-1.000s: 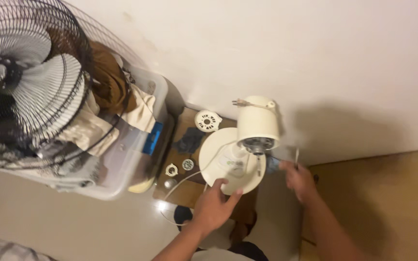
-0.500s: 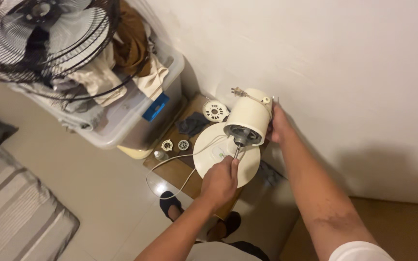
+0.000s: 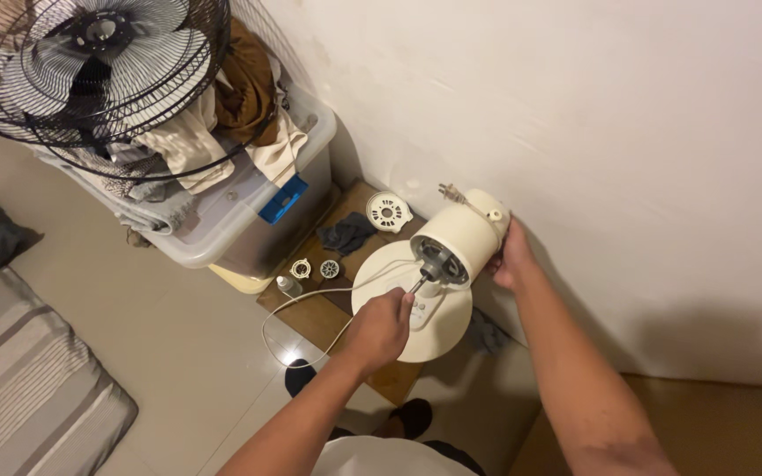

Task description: The person disassembles a white electric fan by removing the rear grille, unscrewing the motor housing, and taking off the outer casing. They then wipe the exposed motor with a cloth. The task ends with the fan partially disassembled and the motor cleaned.

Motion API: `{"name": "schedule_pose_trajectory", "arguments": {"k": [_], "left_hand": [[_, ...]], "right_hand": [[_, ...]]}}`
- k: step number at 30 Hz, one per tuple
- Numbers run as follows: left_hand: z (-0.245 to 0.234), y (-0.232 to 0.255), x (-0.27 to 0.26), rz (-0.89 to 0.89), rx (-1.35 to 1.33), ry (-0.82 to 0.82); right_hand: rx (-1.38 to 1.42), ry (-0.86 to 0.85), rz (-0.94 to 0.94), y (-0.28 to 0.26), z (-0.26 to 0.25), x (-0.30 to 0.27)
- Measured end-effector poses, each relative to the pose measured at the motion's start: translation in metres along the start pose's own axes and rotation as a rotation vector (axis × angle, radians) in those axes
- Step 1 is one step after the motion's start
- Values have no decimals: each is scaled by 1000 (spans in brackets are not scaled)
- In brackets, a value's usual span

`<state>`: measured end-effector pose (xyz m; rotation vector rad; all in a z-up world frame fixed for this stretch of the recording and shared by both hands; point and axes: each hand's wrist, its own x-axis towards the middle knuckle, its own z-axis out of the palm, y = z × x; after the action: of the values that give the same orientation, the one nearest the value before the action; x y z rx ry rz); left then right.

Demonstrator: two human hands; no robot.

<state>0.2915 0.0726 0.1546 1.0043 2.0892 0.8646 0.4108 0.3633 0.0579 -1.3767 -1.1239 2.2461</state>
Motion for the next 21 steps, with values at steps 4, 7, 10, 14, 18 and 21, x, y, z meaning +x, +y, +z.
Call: {"name": "schedule_pose_trajectory", "arguments": {"k": [4,7,10,14,18,21], "left_hand": [[5,-1,-8,38,-2,9],[9,0,-14,30,-19,2],[13,1,-22,40,-43,-6],[14,4,-31,33,-47,-39],[16,7,-40,44,-73,-51],[19,7,-39,110,-81,-39]], "right_hand": [[58,51,-40,15,-18,-11],[116,77,-33,26,-30,-22],[136,131,-35,38,-43,-35],[155,149,-48,50,-53,-59],[176,175,-64,56,-58,-93],[186,148,-110,58,-63,-120]]}}
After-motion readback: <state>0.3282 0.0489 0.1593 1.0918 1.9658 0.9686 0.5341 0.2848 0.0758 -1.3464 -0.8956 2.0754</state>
